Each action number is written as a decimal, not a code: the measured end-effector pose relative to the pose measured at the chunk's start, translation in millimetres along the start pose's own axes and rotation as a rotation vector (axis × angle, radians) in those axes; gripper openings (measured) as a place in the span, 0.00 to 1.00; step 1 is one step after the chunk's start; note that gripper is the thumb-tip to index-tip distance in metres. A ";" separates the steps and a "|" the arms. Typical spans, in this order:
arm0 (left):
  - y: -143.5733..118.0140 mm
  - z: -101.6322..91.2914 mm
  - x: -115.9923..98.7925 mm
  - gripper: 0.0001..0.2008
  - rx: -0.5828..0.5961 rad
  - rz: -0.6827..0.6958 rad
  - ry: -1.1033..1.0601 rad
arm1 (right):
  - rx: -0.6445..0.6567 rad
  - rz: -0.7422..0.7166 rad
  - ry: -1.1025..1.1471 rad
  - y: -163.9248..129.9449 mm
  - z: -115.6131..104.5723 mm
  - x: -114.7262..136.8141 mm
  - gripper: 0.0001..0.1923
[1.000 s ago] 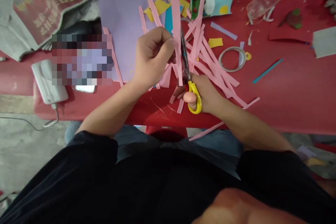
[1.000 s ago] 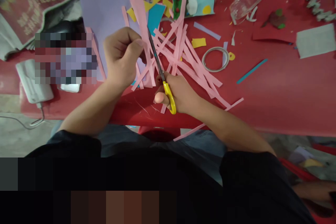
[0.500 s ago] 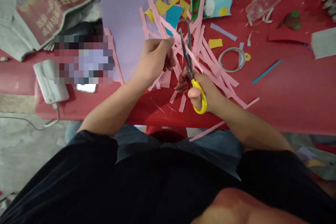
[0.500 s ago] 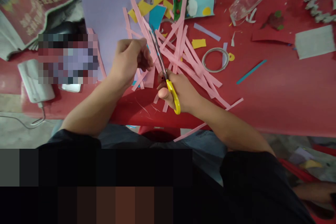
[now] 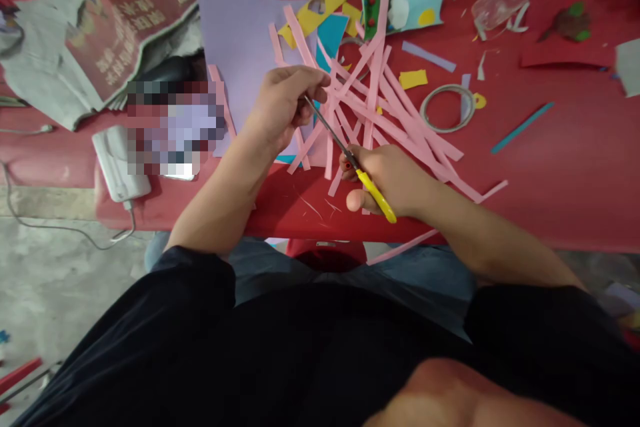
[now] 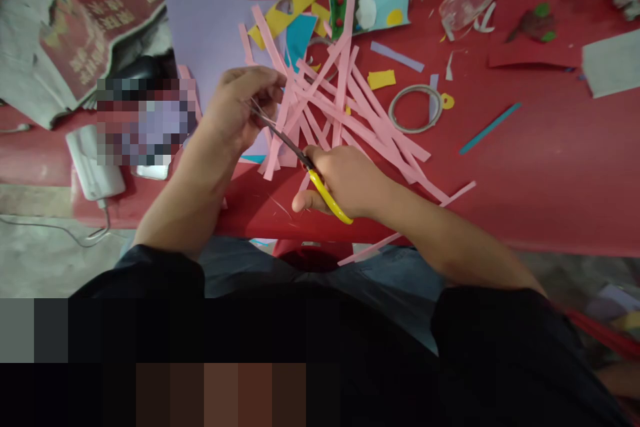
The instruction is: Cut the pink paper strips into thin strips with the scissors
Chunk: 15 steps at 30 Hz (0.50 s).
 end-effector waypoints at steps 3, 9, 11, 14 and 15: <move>-0.6 -6.7 -1.6 0.10 -0.048 -0.005 0.077 | 0.037 0.036 -0.004 1.7 1.6 -4.6 0.56; -0.2 -1.3 20.4 0.10 -0.020 -0.145 -0.019 | 0.060 0.011 -0.061 1.5 1.1 0.0 0.55; 4.0 -0.9 19.0 0.12 -0.022 -0.077 -0.073 | 0.087 0.000 -0.115 1.0 3.6 2.7 0.54; 11.6 -10.3 14.9 0.21 -0.078 0.031 -0.059 | 0.141 -0.011 -0.206 0.5 9.2 6.0 0.55; 14.0 -15.2 13.1 0.23 -0.105 0.062 -0.021 | 0.151 -0.019 -0.230 0.6 10.5 7.4 0.55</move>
Point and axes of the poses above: each hand's wrist, its own y-axis towards the middle knuckle, its own z-axis out of the palm, x = y × z, the point moved 10 cm from there along y, towards the middle knuckle, and after that the axes turned 8 degrees about z, right-handed, at the moved point
